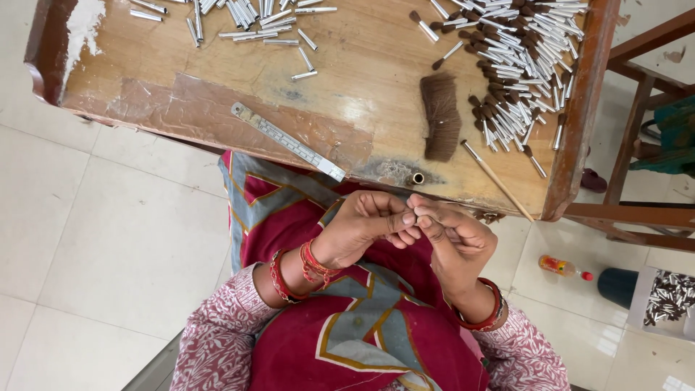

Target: Assembling cosmetic brushes by inserting brown fibers into small metal ferrules.

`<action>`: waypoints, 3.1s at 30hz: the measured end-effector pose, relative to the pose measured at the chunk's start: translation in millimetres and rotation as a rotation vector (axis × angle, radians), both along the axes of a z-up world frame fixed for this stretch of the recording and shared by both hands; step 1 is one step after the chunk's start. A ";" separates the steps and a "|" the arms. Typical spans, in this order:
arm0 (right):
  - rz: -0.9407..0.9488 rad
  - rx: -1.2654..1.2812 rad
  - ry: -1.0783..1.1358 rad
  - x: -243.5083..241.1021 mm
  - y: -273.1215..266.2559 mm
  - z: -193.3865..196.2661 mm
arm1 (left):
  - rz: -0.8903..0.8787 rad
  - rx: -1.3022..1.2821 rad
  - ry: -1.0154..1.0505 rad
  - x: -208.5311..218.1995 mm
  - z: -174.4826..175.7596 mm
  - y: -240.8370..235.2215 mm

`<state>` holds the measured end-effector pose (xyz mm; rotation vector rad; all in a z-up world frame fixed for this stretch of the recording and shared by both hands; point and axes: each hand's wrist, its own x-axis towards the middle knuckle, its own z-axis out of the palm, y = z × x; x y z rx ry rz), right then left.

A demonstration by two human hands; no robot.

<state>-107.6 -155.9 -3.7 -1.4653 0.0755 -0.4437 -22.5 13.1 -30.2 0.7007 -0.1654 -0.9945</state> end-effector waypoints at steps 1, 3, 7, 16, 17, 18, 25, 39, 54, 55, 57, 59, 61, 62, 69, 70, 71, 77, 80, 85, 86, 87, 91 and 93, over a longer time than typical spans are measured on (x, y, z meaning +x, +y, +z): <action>0.000 0.000 -0.001 1.3 -2.6 2.5 | 0.000 0.000 -0.001 -0.2 2.3 0.0; 0.060 -0.002 0.077 2.8 -7.8 7.6 | 0.065 0.066 -0.088 -1.8 6.6 -0.3; 0.045 0.120 0.005 3.6 -19.6 25.0 | 0.093 0.152 -0.154 4.9 14.1 4.1; 0.235 -0.747 0.224 13.3 -17.2 43.7 | 0.071 0.325 -0.509 10.5 30.4 16.5; 0.228 -0.750 0.142 11.7 -17.5 43.6 | 0.058 0.303 -0.500 9.1 31.3 16.1; 0.216 -0.756 0.052 12.5 -18.5 43.5 | 0.045 0.278 -0.500 10.7 32.5 15.0; 0.254 -0.793 -0.124 13.4 -14.4 44.0 | 0.029 0.384 -0.544 13.0 34.3 15.6; 0.011 -0.909 -0.115 15.9 -6.9 44.3 | 0.574 1.106 -1.554 140.6 34.1 53.1; -0.012 -0.589 -0.056 16.1 -0.8 29.5 | 0.223 0.059 -0.524 58.9 50.6 23.9; -0.020 -0.595 -0.042 13.2 -0.7 28.0 | 0.213 0.051 -0.513 48.8 43.0 18.8; -0.053 -0.541 -0.112 10.1 1.2 24.5 | 0.197 -0.090 -0.114 29.2 29.8 11.8; -0.077 -0.611 -0.115 7.3 1.7 23.4 | 0.167 -0.123 0.002 19.6 16.1 5.7; -0.098 -0.680 -0.118 6.0 3.5 22.2 | 0.142 -0.155 0.118 12.3 8.9 1.8; -0.119 -0.700 -0.150 6.4 4.4 21.6 | 0.137 -0.171 0.143 10.5 8.5 0.0; -0.140 -0.746 -0.195 2.8 2.5 16.7 | 0.120 -0.134 0.160 4.1 7.3 -2.6; -0.141 -0.745 -0.194 2.1 2.2 16.5 | 0.120 -0.133 0.161 3.4 9.9 -2.3; -0.138 -0.742 -0.194 1.4 2.0 16.3 | 0.122 -0.127 0.157 2.8 12.5 -2.1; -0.127 -0.733 -0.189 0.9 2.4 20.3 | 0.126 -0.116 0.148 0.5 16.2 -2.0; -0.112 -0.741 -0.181 2.3 1.6 24.8 | 0.121 -0.114 0.168 0.8 17.9 -1.9; -0.056 -0.799 -0.225 11.2 1.0 44.5 | 0.105 -0.086 0.173 7.1 16.5 0.7; -0.026 -0.849 -0.222 13.3 1.6 49.2 | 0.154 -0.040 0.115 8.8 16.0 1.0; 0.004 -0.898 -0.219 15.4 2.5 53.9 | 0.202 0.007 0.058 10.4 15.6 1.7; 0.032 -0.869 -0.075 15.6 -1.0 52.1 | 0.321 0.010 -0.059 10.0 8.6 -0.1; 0.076 -0.730 -0.019 16.9 -1.3 51.2 | 0.321 0.023 -0.065 10.0 7.2 -0.9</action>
